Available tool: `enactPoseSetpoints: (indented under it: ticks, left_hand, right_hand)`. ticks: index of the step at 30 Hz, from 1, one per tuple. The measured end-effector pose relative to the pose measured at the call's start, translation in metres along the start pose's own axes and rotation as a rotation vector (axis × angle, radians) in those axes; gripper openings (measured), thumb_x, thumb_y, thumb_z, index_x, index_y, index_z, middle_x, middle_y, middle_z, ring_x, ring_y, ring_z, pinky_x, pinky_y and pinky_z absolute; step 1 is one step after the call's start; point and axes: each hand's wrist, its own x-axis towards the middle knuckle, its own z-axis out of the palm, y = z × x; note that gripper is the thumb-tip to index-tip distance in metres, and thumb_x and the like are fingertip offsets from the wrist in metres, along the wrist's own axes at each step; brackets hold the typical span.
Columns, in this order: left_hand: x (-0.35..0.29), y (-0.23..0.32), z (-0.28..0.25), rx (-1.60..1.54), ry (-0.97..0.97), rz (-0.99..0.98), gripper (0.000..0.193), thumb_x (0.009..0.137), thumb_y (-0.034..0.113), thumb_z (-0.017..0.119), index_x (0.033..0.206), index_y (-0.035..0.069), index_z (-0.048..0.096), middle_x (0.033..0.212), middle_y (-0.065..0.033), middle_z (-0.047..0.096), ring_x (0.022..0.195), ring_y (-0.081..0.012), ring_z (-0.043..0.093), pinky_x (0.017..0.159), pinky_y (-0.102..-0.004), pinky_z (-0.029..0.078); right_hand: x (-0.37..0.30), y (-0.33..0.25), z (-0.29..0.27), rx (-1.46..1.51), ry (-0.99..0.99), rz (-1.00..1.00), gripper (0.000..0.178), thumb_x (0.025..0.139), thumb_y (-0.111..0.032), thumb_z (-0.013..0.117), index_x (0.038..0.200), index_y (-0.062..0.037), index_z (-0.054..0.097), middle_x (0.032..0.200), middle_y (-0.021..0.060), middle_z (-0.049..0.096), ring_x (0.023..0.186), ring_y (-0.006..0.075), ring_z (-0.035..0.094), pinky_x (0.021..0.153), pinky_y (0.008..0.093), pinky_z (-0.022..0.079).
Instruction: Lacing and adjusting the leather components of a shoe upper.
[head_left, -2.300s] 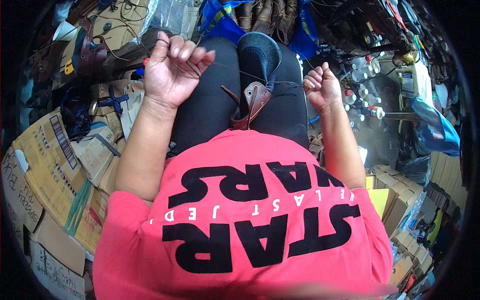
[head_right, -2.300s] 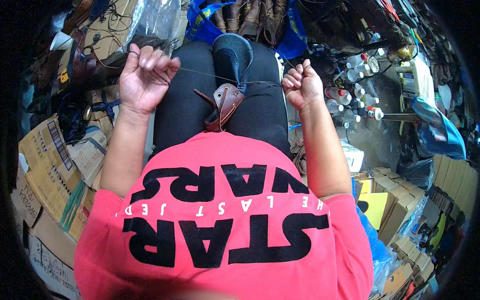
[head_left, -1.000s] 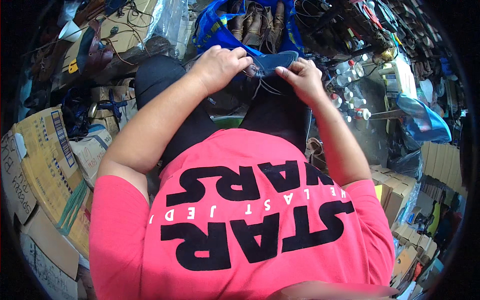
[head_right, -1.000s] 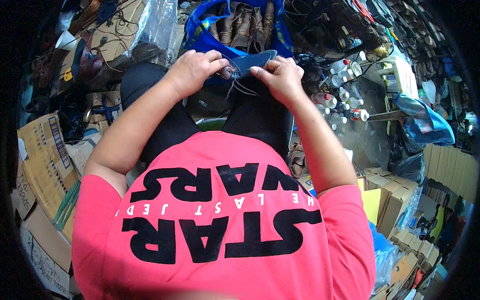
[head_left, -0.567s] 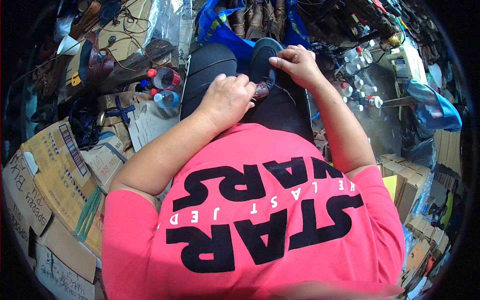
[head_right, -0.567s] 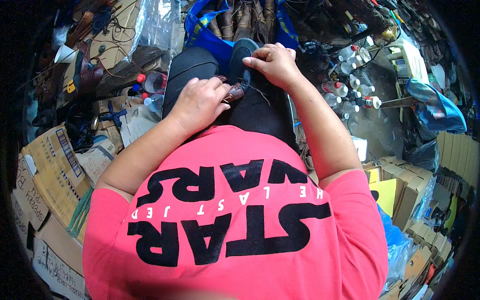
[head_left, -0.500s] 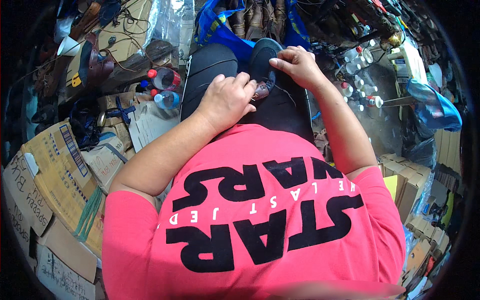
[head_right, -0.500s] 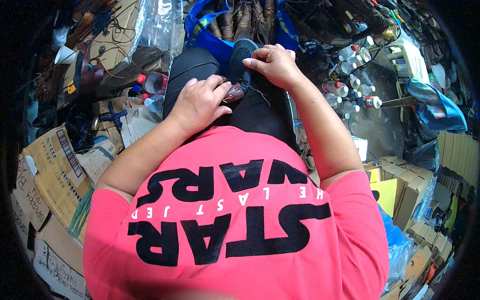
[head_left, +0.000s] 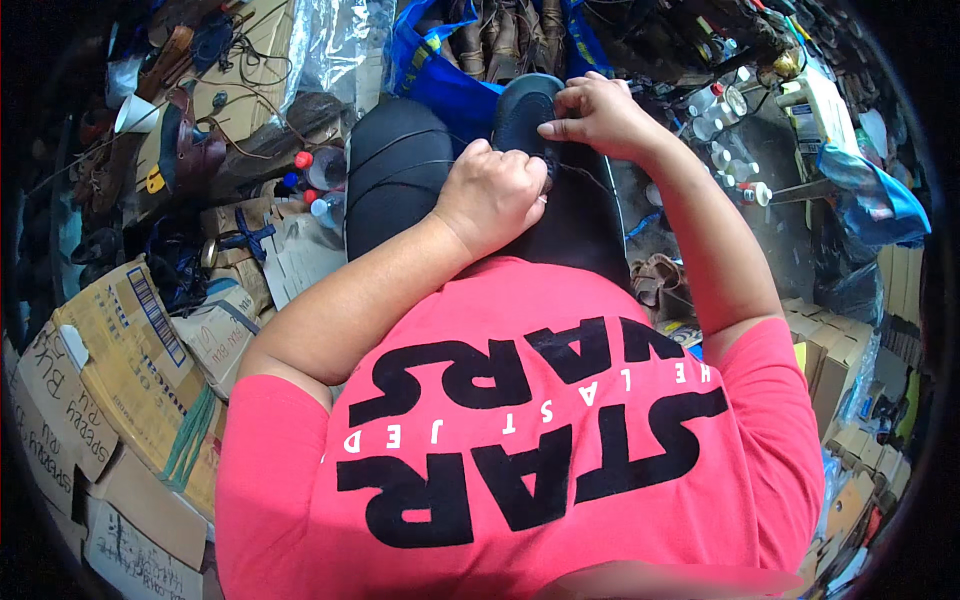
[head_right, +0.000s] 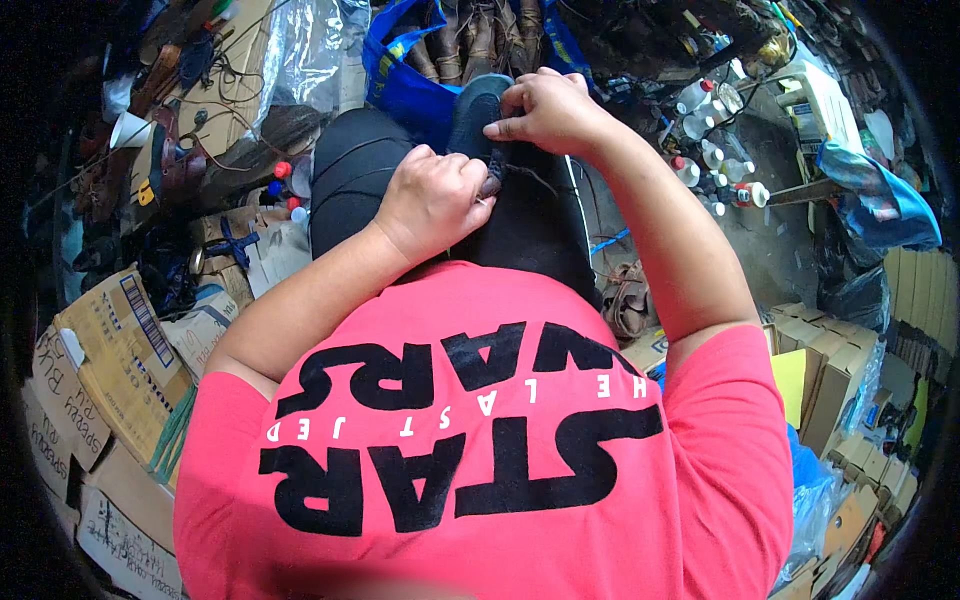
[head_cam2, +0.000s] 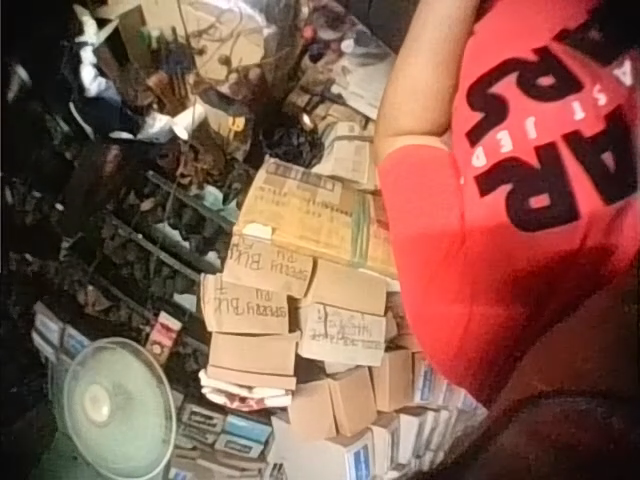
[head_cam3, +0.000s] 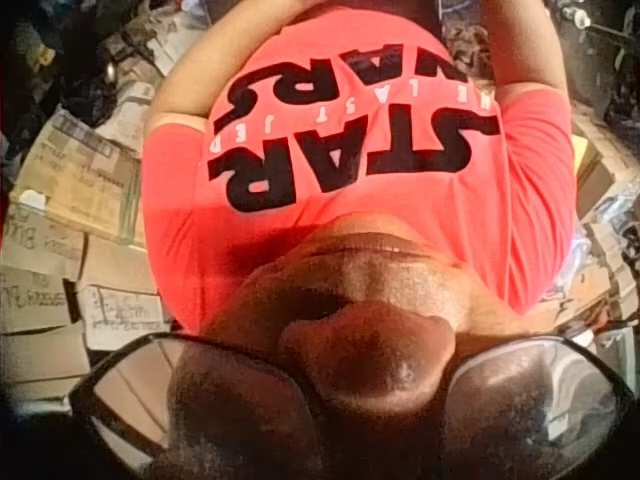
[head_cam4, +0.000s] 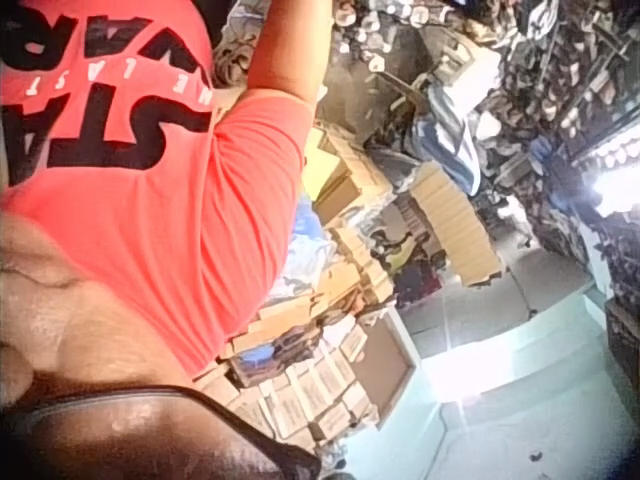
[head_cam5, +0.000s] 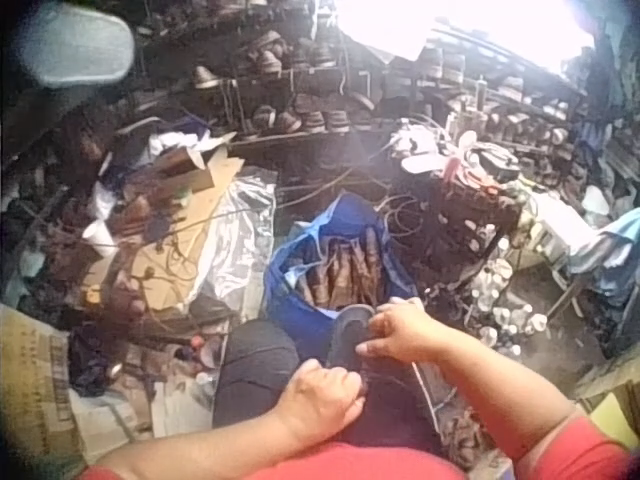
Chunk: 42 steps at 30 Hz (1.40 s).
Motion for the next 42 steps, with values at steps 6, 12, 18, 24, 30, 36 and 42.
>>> enactPoseSetpoints:
  ticks: [6, 12, 18, 24, 30, 36, 42]
  left_hand:
    - [0.008, -0.011, -0.021, -0.097, -0.266, -0.069, 0.024, 0.074, 0.028, 0.071, 0.073, 0.005, 0.063, 0.071, -0.0111, 0.063, 0.069, -0.0280, 0.062, 0.066, -0.0392, 0.047]
    - [0.037, -0.062, -0.013, -0.477, 0.045, -0.229, 0.026, 0.076, 0.023, 0.071, 0.095, 0.006, 0.068, 0.100, -0.0116, 0.064, 0.100, -0.0267, 0.060, 0.089, -0.0360, 0.046]
    - [0.041, -0.056, 0.040, -0.624, -0.046, -0.282, 0.042, 0.074, 0.025, 0.075, 0.109, 0.010, 0.057, 0.114, -0.0139, 0.050, 0.114, -0.0307, 0.047, 0.099, -0.0374, 0.038]
    - [0.041, -0.059, 0.050, -0.672, -0.014, -0.266, 0.042, 0.070, 0.029, 0.077, 0.104, 0.013, 0.059, 0.115, -0.0153, 0.051, 0.111, -0.0321, 0.051, 0.095, -0.0378, 0.043]
    - [0.041, -0.067, 0.043, -0.657, -0.066, -0.274, 0.038, 0.076, 0.027, 0.075, 0.106, 0.009, 0.061, 0.113, -0.0120, 0.054, 0.113, -0.0275, 0.047, 0.100, -0.0351, 0.036]
    - [0.059, -0.085, 0.024, -0.623, -0.276, -0.179, 0.031, 0.074, 0.018, 0.074, 0.102, 0.012, 0.063, 0.107, -0.0072, 0.056, 0.115, -0.0237, 0.047, 0.100, -0.0345, 0.036]
    - [0.066, -0.091, 0.020, -0.686, -0.386, -0.089, 0.027, 0.073, 0.017, 0.075, 0.097, 0.013, 0.065, 0.101, -0.0058, 0.055, 0.107, -0.0232, 0.049, 0.096, -0.0326, 0.038]
  right_hand:
    - [-0.006, -0.007, 0.020, 0.193, 0.128, 0.069, 0.034, 0.073, -0.040, 0.075, 0.089, -0.0109, 0.069, 0.082, 0.0069, 0.061, 0.078, 0.0241, 0.059, 0.074, 0.0377, 0.042]
    - [-0.053, -0.032, 0.001, 0.072, 0.220, -0.149, 0.030, 0.083, -0.037, 0.066, 0.080, -0.0069, 0.063, 0.079, 0.0079, 0.061, 0.080, 0.0263, 0.060, 0.076, 0.0396, 0.040]
    - [-0.042, -0.020, 0.021, 0.144, 0.011, -0.211, 0.022, 0.081, -0.022, 0.064, 0.073, -0.0021, 0.058, 0.070, 0.0159, 0.058, 0.068, 0.0357, 0.055, 0.066, 0.0426, 0.043]
    - [-0.058, -0.023, 0.013, 0.174, 0.007, -0.216, 0.025, 0.080, -0.018, 0.060, 0.065, -0.0005, 0.052, 0.067, 0.0189, 0.055, 0.069, 0.0389, 0.057, 0.063, 0.0447, 0.045]
    - [-0.098, -0.032, -0.018, 0.412, 0.068, -0.118, 0.020, 0.084, -0.015, 0.062, 0.073, 0.0011, 0.057, 0.066, 0.0128, 0.052, 0.066, 0.0282, 0.056, 0.059, 0.0352, 0.044]
    - [-0.081, -0.026, -0.001, 0.397, 0.165, 0.049, 0.027, 0.083, -0.008, 0.066, 0.109, -0.0146, 0.069, 0.079, 0.0093, 0.058, 0.070, 0.0213, 0.059, 0.064, 0.0303, 0.048]
    - [-0.067, -0.025, 0.005, 0.258, 0.114, 0.045, 0.026, 0.078, -0.006, 0.064, 0.102, -0.0118, 0.071, 0.081, 0.0122, 0.061, 0.075, 0.0274, 0.062, 0.068, 0.0345, 0.050]
